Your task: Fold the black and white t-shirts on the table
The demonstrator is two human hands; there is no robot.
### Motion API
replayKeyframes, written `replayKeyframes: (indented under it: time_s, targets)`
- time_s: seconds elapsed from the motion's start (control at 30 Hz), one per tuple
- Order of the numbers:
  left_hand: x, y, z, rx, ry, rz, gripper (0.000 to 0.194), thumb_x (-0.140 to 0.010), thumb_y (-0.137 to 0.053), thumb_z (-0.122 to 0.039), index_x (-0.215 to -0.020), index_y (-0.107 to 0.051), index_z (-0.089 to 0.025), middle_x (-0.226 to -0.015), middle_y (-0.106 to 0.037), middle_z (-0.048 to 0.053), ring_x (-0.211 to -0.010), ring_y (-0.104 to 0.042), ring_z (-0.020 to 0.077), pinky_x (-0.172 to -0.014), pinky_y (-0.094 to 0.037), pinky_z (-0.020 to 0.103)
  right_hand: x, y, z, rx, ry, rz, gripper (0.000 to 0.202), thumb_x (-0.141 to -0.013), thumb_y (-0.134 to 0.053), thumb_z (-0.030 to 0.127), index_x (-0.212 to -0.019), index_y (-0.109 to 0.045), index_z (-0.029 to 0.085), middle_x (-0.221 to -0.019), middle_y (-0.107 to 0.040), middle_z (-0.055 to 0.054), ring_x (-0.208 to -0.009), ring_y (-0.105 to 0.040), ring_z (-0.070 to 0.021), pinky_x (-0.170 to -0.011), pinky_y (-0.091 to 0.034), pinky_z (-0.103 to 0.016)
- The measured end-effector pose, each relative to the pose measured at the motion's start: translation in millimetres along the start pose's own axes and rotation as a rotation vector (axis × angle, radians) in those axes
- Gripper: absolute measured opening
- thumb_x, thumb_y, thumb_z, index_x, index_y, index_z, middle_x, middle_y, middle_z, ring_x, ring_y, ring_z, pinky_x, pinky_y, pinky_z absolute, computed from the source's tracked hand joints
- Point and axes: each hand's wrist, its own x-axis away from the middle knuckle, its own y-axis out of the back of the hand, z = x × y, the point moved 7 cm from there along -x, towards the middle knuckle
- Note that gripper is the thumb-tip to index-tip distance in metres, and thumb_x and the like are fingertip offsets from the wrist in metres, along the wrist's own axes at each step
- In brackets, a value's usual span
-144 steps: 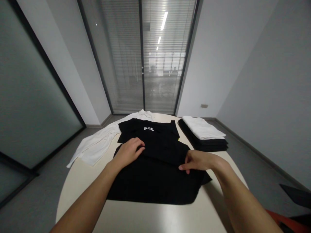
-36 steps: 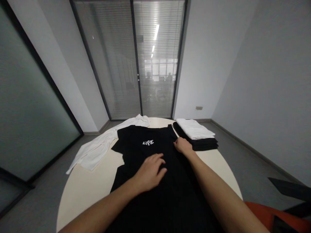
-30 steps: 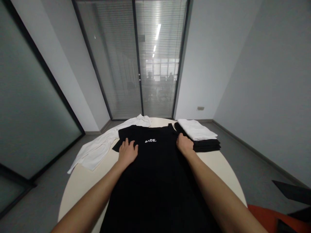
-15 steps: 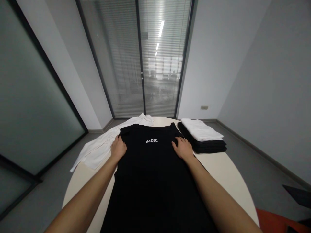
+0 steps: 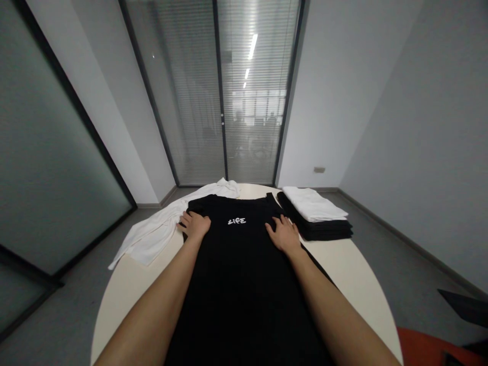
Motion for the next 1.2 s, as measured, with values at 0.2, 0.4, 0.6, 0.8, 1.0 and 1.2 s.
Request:
replayKeyframes:
  time_s: [0.2, 0.4, 0.6, 0.8, 1.0, 1.2]
  targets:
    - [31.0, 19.4, -13.8, 0.154, -0.099, -0.256, 0.054, -0.094, -0.044, -0.036, -0.142, -0.05, -0.012, -0.161, -0.029, 0.02, -0.149, -0.024, 0.0384, -0.119, -0.016, 0.061, 1.7, 3.7, -5.6, -0.037, 0.013, -0.034, 0.054, -0.101, -0.038, 0.05, -0.138, -0.058, 0.017, -0.154, -0.045, -0.015, -0.143, -0.039, -0.0285, -0.116, -0.029, -0.044]
    - [31.5, 39.7, -1.3, 0.217, -0.276, -0.365, 0.047, -0.1, -0.038, -0.035, -0.14, -0.053, -0.015, -0.16, -0.034, 0.014, -0.149, -0.026, 0.0357, -0.12, -0.018, 0.059, 3.9, 7.0, -10.0, -0.044, 0.028, -0.073, 0.051, -0.101, -0.04, 0.047, -0.135, -0.061, 0.017, -0.151, -0.049, -0.014, -0.141, -0.042, -0.0279, -0.114, -0.033, -0.041]
    - [35.0, 46.5, 13.3, 0.149, -0.37, -0.356, 0.045, -0.101, -0.036, -0.035, -0.135, -0.057, -0.014, -0.155, -0.042, 0.016, -0.144, -0.034, 0.0342, -0.119, -0.023, 0.054, 16.9, 9.8, -8.8, -0.037, 0.035, -0.121, 0.05, -0.101, -0.039, 0.046, -0.135, -0.062, 0.016, -0.15, -0.05, -0.013, -0.14, -0.042, -0.028, -0.115, -0.033, -0.041]
    - [41.4, 28.1, 7.8, -0.072, -0.469, -0.054, 0.049, -0.096, -0.043, -0.032, -0.138, -0.054, -0.011, -0.129, -0.063, 0.019, -0.121, -0.056, 0.0333, -0.106, -0.039, 0.048, 35.3, 9.4, -3.5, -0.002, -0.006, -0.094, 0.051, -0.099, -0.041, 0.044, -0.139, -0.058, 0.017, -0.151, -0.049, -0.013, -0.143, -0.037, -0.0318, -0.116, -0.029, -0.046]
    - [40.6, 0.1, -4.1, -0.133, -0.258, 0.076, 0.058, -0.089, -0.048, -0.042, -0.139, -0.056, -0.014, -0.141, -0.056, 0.022, -0.133, -0.046, 0.0436, -0.114, -0.019, 0.065, 39.5, 16.4, 5.0, 0.009, 0.024, -0.117, 0.05, -0.096, -0.047, 0.039, -0.142, -0.055, 0.02, -0.152, -0.047, -0.013, -0.145, -0.033, -0.0311, -0.117, -0.024, -0.051]
    - [39.8, -14.9, -9.5, -0.09, -0.271, 0.086, 0.061, -0.092, -0.042, -0.047, -0.144, -0.053, -0.016, -0.154, -0.042, 0.022, -0.144, -0.03, 0.0468, -0.114, -0.02, 0.065, 35.4, 12.5, 16.3, -0.04, 0.156, 0.01, 0.051, -0.099, -0.043, 0.039, -0.144, -0.052, 0.018, -0.153, -0.047, -0.012, -0.142, -0.041, -0.0255, -0.118, -0.027, -0.041]
